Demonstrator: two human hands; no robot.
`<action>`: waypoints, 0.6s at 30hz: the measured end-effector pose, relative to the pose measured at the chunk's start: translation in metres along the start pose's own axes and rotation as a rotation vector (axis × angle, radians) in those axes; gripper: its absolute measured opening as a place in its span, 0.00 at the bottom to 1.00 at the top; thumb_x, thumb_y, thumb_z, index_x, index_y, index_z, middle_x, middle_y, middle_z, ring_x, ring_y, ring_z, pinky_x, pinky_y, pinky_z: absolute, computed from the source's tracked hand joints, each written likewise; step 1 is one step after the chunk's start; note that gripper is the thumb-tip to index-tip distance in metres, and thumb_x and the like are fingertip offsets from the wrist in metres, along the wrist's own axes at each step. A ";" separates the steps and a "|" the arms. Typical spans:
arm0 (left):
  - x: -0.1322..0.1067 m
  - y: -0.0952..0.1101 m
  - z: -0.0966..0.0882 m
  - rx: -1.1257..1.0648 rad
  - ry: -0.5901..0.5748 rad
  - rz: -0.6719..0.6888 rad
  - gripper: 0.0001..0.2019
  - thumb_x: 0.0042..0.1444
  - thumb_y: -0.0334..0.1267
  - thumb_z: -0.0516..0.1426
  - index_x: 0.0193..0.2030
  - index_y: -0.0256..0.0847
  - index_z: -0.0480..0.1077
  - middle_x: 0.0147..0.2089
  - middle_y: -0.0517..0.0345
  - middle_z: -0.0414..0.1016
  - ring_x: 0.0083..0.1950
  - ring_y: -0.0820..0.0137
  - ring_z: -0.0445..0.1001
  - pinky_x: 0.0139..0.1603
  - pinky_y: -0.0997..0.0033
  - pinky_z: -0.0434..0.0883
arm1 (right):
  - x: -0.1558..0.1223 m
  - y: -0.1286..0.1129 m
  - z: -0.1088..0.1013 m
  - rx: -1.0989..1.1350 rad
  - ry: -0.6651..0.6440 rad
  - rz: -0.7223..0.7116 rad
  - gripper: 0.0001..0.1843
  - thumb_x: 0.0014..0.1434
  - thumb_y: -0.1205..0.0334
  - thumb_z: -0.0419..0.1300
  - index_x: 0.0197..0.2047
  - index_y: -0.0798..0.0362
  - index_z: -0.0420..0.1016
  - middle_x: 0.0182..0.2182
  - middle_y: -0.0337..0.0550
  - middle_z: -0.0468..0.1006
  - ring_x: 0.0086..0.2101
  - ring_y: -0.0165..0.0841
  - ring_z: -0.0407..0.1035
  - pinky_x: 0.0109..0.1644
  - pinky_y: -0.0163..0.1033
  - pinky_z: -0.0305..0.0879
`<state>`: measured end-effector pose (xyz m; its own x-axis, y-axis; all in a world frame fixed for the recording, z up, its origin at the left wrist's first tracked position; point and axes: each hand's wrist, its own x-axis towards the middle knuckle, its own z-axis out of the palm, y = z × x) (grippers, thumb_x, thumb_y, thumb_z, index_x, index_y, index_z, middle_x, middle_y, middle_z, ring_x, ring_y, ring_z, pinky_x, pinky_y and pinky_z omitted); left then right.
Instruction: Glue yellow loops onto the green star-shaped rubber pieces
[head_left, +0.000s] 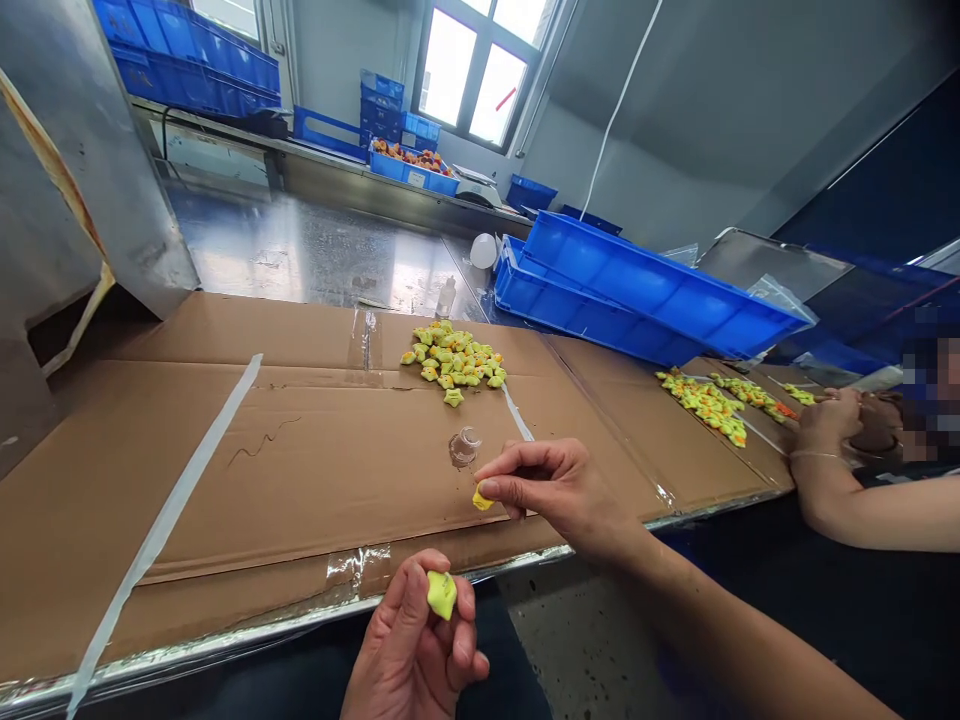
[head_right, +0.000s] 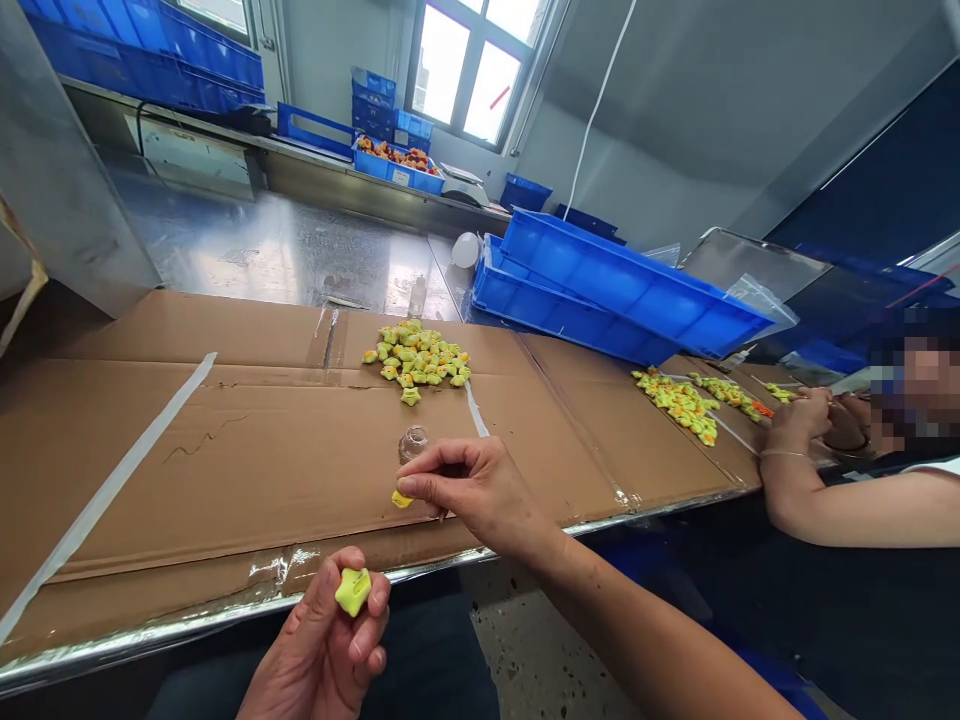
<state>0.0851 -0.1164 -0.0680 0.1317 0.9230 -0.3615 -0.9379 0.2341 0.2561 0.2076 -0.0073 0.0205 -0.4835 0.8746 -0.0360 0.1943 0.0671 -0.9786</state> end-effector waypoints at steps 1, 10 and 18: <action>0.000 0.000 0.001 0.002 0.019 0.010 0.11 0.42 0.45 0.67 0.31 0.43 0.77 0.24 0.60 0.74 0.18 0.81 0.65 0.22 0.78 0.73 | 0.000 0.001 -0.001 -0.006 0.004 -0.004 0.08 0.48 0.61 0.71 0.28 0.58 0.80 0.20 0.38 0.72 0.20 0.23 0.60 0.24 0.28 0.57; -0.004 0.003 0.007 0.080 0.074 0.016 0.18 0.32 0.41 0.72 0.32 0.35 0.79 0.24 0.61 0.75 0.16 0.83 0.65 0.20 0.80 0.73 | 0.007 0.006 -0.008 0.078 0.075 0.013 0.10 0.46 0.59 0.71 0.28 0.58 0.80 0.20 0.38 0.73 0.20 0.24 0.60 0.24 0.30 0.56; -0.002 0.002 0.006 0.144 0.122 0.039 0.16 0.33 0.39 0.71 0.31 0.35 0.79 0.29 0.52 0.81 0.18 0.81 0.69 0.17 0.86 0.68 | 0.015 0.011 -0.019 0.158 0.094 0.045 0.12 0.45 0.59 0.72 0.29 0.59 0.80 0.21 0.39 0.73 0.20 0.23 0.60 0.24 0.29 0.54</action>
<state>0.0849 -0.1156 -0.0610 0.0476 0.8904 -0.4526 -0.8846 0.2480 0.3949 0.2186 0.0150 0.0127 -0.3936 0.9167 -0.0687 0.0740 -0.0429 -0.9963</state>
